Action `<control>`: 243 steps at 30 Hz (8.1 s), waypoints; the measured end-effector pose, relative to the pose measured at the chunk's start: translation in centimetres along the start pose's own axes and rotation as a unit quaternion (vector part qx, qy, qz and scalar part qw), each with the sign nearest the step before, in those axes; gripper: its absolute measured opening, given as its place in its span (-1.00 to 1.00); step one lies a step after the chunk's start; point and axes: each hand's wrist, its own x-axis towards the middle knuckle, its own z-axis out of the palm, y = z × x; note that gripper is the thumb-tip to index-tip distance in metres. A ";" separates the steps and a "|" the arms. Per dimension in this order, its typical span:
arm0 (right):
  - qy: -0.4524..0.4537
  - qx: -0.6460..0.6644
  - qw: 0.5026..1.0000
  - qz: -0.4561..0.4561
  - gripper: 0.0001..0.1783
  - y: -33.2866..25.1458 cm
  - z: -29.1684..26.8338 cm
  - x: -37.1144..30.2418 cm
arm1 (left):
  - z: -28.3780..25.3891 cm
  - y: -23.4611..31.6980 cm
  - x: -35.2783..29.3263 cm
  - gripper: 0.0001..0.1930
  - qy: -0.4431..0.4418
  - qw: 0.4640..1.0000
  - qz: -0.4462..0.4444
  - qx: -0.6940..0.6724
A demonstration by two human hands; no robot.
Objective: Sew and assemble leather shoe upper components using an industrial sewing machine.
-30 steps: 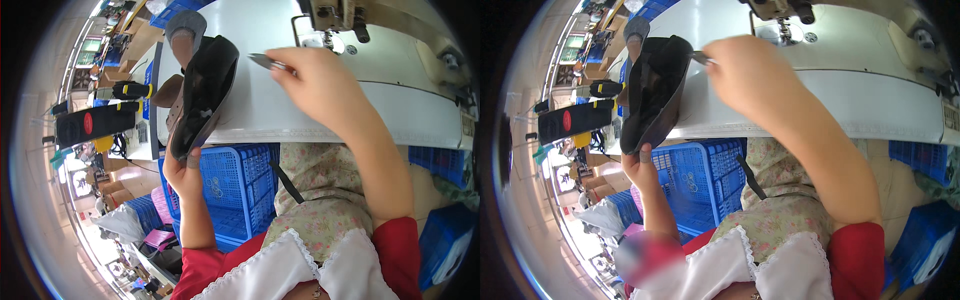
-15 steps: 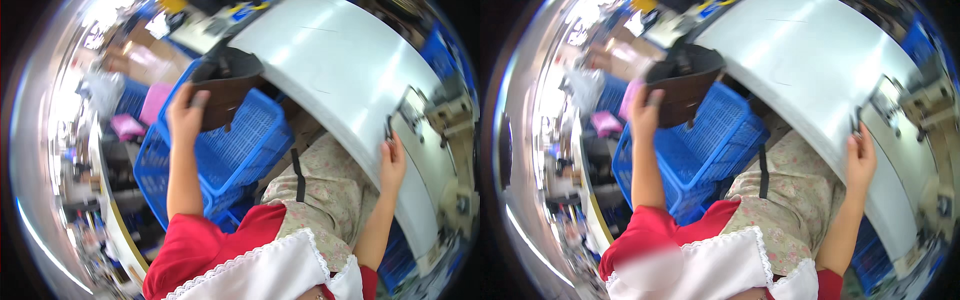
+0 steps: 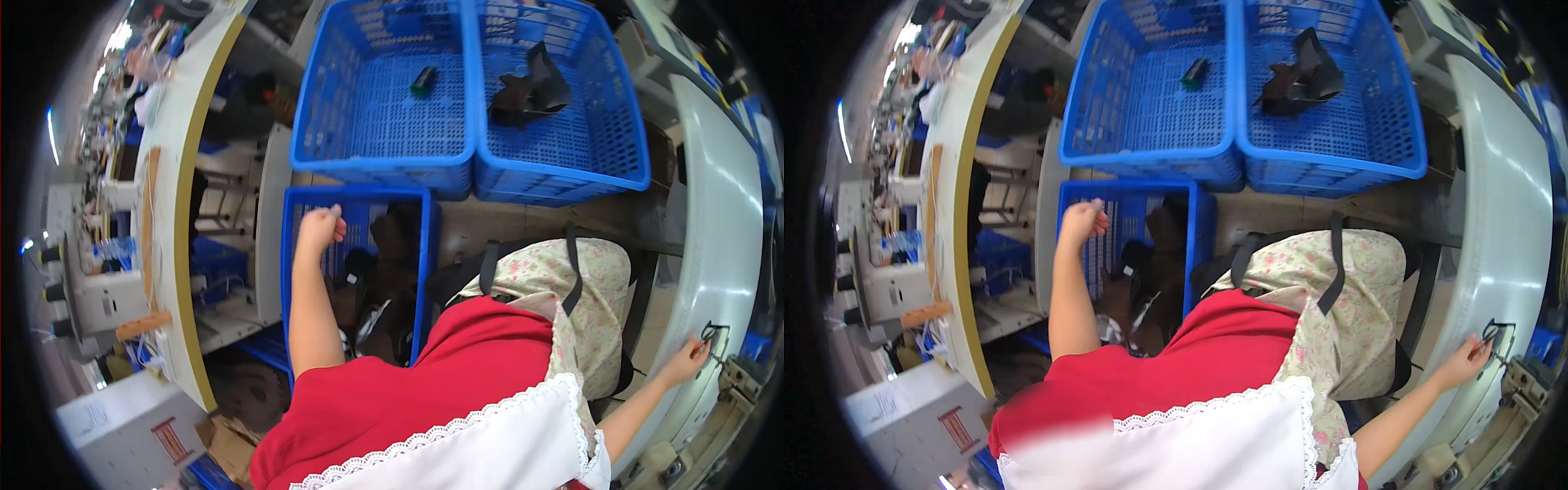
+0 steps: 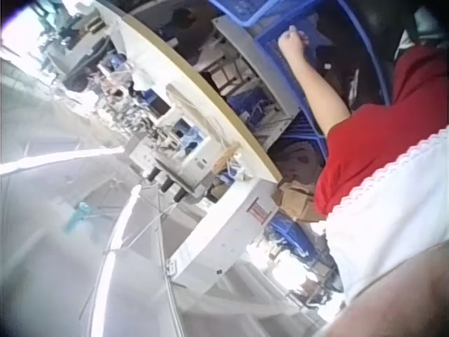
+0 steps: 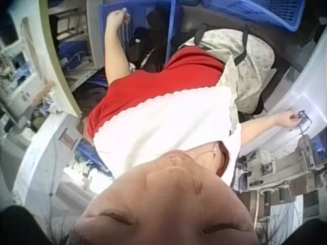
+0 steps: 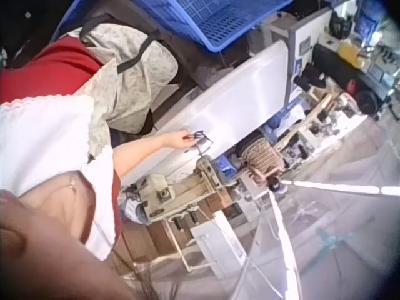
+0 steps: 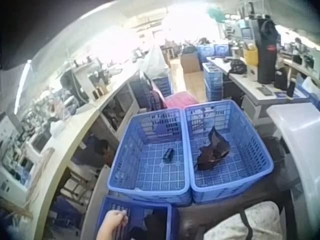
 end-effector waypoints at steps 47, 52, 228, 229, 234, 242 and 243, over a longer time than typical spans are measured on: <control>0.142 0.187 0.957 0.173 -0.69 -8.8 -15.0 -16.9 | 17.0 46.7 -21.5 -0.64 -0.540 0.497 0.612 0.295; 0.258 0.168 0.942 0.134 -0.72 -7.7 -19.2 -20.9 | 24.3 49.5 -25.2 -0.58 -0.580 0.408 0.628 0.319; -0.185 0.479 0.836 0.194 -0.29 -17.1 -0.8 -10.7 | 27.7 26.2 -15.9 -0.65 -0.683 0.661 0.224 -0.216; -0.200 0.470 0.835 0.205 -0.29 -17.6 -0.3 -10.6 | 27.6 26.8 -15.3 -0.66 -0.671 0.660 0.205 -0.269; -0.232 0.464 0.830 0.205 -0.34 -17.5 0.7 -10.1 | 27.4 28.8 -9.7 -0.67 -0.635 0.658 0.213 -0.344; -0.149 0.432 0.866 0.202 -0.44 -13.9 -1.3 -8.0 | 27.2 29.8 -1.5 -0.69 -0.530 0.703 0.172 -0.443; -0.134 0.424 0.874 0.197 -0.45 -13.9 -1.5 -7.7 | 27.2 29.8 -0.4 -0.69 -0.510 0.710 0.147 -0.462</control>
